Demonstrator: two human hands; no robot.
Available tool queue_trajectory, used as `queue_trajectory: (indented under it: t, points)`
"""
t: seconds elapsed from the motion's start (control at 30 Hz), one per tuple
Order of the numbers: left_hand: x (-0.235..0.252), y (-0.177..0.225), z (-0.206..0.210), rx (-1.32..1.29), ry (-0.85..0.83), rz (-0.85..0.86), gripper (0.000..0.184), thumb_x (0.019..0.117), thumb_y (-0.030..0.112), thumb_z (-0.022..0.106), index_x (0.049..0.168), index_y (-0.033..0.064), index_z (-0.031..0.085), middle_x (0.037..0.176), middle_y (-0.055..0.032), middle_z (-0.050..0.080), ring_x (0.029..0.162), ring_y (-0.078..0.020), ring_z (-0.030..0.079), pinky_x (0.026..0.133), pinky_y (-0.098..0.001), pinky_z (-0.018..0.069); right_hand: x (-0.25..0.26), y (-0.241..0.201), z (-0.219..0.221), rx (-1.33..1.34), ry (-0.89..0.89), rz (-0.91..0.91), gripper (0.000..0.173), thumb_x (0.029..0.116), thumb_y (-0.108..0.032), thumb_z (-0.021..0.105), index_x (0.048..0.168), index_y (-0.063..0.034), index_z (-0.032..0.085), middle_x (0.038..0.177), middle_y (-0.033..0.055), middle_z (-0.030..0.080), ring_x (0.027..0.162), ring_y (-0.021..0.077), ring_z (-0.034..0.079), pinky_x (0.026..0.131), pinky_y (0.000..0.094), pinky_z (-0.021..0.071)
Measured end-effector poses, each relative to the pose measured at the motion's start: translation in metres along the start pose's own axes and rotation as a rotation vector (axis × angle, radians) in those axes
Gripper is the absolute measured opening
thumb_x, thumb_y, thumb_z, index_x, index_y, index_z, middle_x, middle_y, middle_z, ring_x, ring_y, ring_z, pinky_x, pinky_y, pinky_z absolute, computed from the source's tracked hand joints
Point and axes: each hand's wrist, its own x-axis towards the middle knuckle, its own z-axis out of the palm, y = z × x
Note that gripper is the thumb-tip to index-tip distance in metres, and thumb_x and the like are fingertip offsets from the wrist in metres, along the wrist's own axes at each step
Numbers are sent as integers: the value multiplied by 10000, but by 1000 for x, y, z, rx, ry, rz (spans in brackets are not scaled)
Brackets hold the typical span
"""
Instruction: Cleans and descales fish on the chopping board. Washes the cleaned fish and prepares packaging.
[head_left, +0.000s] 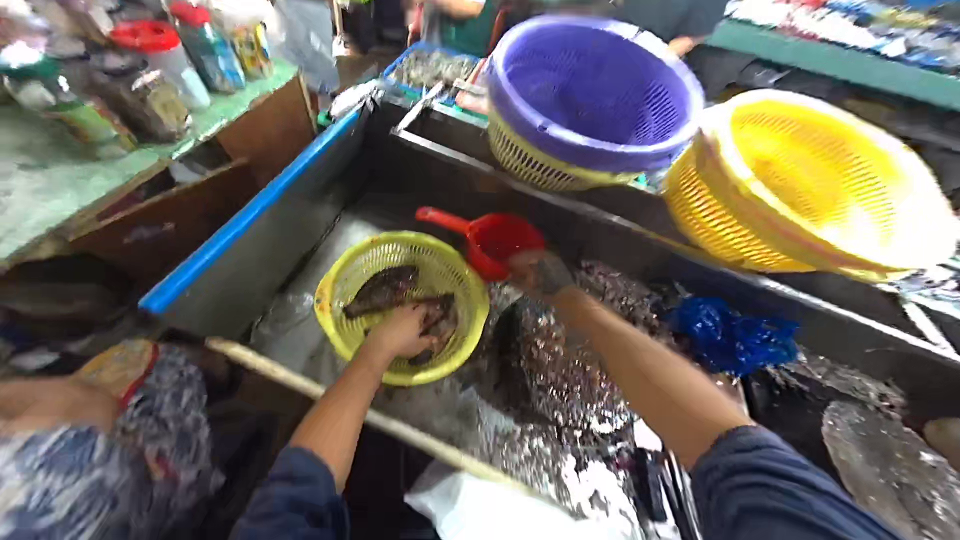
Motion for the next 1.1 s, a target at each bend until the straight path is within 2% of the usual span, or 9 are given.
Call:
queue_trajectory:
  t: [0.23,0.43,0.53,0.7,0.8,0.9,0.93,1.03,1.1]
  points:
    - [-25,-38,-26,-11,104,43,428,1034,312,616,1375,54,626,1373,-178,625,1290,-331,596,1107,-557,457,-106,4,-113,-93,148,-504,77,853,-20,712,838,-89,743,844,79,727,900,296,716,820,544,584]
    - [15,-28,-1,151,170,238,603,947,454,706,1453,154,574,1519,-166,512,1397,-382,491,1109,-612,439,-122,-1,-136,-202,-143,-698,101,825,-161,771,760,-193,701,721,-60,663,756,142,691,667,398,594]
    - [32,-6,34,295,99,355,595,942,458,707,1410,107,593,1564,-196,443,1467,-426,381,1151,-624,389,-110,-34,-133,-319,-298,-651,127,759,-162,863,810,-208,757,735,-34,693,731,194,703,656,483,598]
    - [36,41,7,121,-64,283,372,944,215,727,1229,-20,687,1268,-251,657,1240,-407,606,1070,-586,468,-91,-113,-168,-508,-591,-505,184,814,-99,810,961,-207,782,900,34,716,881,272,699,756,529,568]
    - [30,43,1,-73,114,158,435,887,222,781,1249,3,680,1251,-238,674,1196,-398,635,1033,-597,491,-85,-108,-172,-486,-488,-587,160,786,-108,822,911,-201,783,834,23,707,816,249,701,704,497,570]
    - [12,40,-6,69,279,137,392,1026,272,590,1372,96,641,1366,-178,636,1297,-368,584,1071,-588,470,-89,-132,-199,-510,-634,-432,172,940,-66,720,1108,-88,754,1053,102,723,1055,293,679,944,477,520]
    - [8,39,-7,139,308,63,368,1048,283,540,1351,108,655,1359,-163,647,1291,-360,596,1054,-583,488,-87,-118,-195,-483,-574,-488,136,929,-65,724,1061,-83,755,1015,99,721,1024,290,684,921,473,528]
    - [-10,23,-15,138,219,47,169,983,140,625,1069,27,717,1067,-206,713,1046,-397,689,886,-609,554,-60,-22,-131,-175,-24,-943,150,672,-167,812,740,-216,687,684,-20,621,628,190,645,520,449,528]
    - [-29,3,-6,38,91,244,275,859,141,794,1119,72,741,1093,-143,726,1034,-308,697,925,-541,566,-73,-24,-142,-225,-116,-863,125,765,-158,791,731,-200,679,693,-12,627,671,204,661,575,458,553]
